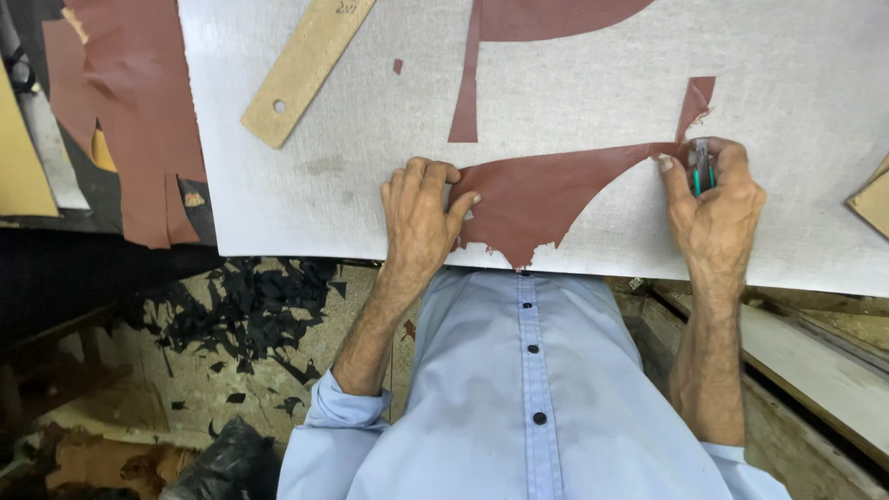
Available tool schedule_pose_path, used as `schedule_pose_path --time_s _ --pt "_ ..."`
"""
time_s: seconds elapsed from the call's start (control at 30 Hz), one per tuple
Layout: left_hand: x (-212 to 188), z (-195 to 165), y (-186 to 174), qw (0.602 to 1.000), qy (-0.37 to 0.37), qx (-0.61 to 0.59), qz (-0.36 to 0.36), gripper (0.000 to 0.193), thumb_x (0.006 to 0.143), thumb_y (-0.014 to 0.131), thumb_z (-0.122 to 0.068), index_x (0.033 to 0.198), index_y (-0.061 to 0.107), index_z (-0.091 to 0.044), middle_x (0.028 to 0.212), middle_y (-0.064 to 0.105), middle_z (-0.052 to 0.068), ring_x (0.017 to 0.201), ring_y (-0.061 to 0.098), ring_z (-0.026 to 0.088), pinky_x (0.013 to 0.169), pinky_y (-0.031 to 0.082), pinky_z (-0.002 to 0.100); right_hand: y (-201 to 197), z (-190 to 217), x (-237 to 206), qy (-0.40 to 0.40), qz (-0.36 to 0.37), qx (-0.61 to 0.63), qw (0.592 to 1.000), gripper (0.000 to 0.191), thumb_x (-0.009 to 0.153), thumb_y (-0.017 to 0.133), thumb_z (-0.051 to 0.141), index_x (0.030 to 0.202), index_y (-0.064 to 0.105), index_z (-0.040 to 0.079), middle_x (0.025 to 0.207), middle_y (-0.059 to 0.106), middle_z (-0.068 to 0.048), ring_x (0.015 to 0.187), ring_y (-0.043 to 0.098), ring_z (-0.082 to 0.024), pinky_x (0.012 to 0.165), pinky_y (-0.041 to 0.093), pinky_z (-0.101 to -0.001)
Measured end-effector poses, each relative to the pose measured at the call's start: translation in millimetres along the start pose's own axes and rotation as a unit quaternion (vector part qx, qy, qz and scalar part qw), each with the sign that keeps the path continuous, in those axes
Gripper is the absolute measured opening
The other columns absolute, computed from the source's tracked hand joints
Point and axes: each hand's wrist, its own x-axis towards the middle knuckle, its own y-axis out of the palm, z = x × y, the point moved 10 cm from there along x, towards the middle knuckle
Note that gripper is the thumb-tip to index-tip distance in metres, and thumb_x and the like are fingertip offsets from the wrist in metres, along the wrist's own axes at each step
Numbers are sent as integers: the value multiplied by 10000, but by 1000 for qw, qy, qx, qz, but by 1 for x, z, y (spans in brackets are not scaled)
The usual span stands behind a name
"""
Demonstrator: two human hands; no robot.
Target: The person uses a utility knife to cut a large piece of brown leather on a white work surface. They place cardboard templates on the leather, trace around them, and cut out multiple shapes. The person also handles and stacks the cut leather pieces and templates.
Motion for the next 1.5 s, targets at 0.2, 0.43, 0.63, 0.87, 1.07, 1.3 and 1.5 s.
schedule_pose_path --time_s 0.2,0.43,0.63,0.87,1.07,1.3,1.5 --pt "6 8 19 998 -24 -34 45 174 893 814 -106 979 677 -41 833 651 61 726 594 207 713 471 428 5 0 11 -45 24 32 998 227 1056 779 128 1104 659 -58 831 663 -53 657 583 -72 511 456 -245" --pt "20 20 12 982 -91 -162 40 423 950 661 5 1324 463 19 833 664 89 691 745 167 509 612 285 3 -10 9 -5 18 29 999 199 1072 759 153 1076 680 -30 747 630 -46 597 543 -82 453 401 -266" --pt "26 12 9 992 -38 -107 62 355 915 752 -62 1219 586 17 821 677 129 712 712 244 635 584 389 8 -14 -4 17 10 18 1000 201 1107 726 171 1054 677 -17 694 573 -37 552 486 -89 427 348 -281" --pt "65 7 -10 997 35 -65 4 310 909 788 -129 1143 668 36 936 691 167 826 675 250 710 555 426 -2 -4 5 -12 -37 9 999 193 1087 711 133 983 672 -25 676 522 -8 525 418 -87 416 306 -267" --pt "140 -2 14 996 34 57 -65 476 750 861 -213 1063 654 79 891 661 208 798 637 266 740 476 488 1 6 29 -24 -48 -1 999 232 1052 707 137 1091 624 -76 688 569 -14 479 491 -67 326 374 -261" --pt "147 14 36 997 83 9 -4 69 910 656 25 842 659 32 667 611 125 574 572 183 564 432 428 14 -4 27 2 -43 -22 999 211 1064 688 117 938 664 -51 641 574 -65 472 479 -100 354 349 -284" --pt "100 32 19 969 167 162 85 219 952 527 136 853 674 7 616 590 124 481 524 161 447 469 389 10 -7 22 25 -42 -12 999 227 1058 685 122 910 661 -48 644 568 -72 499 490 -112 387 340 -298"
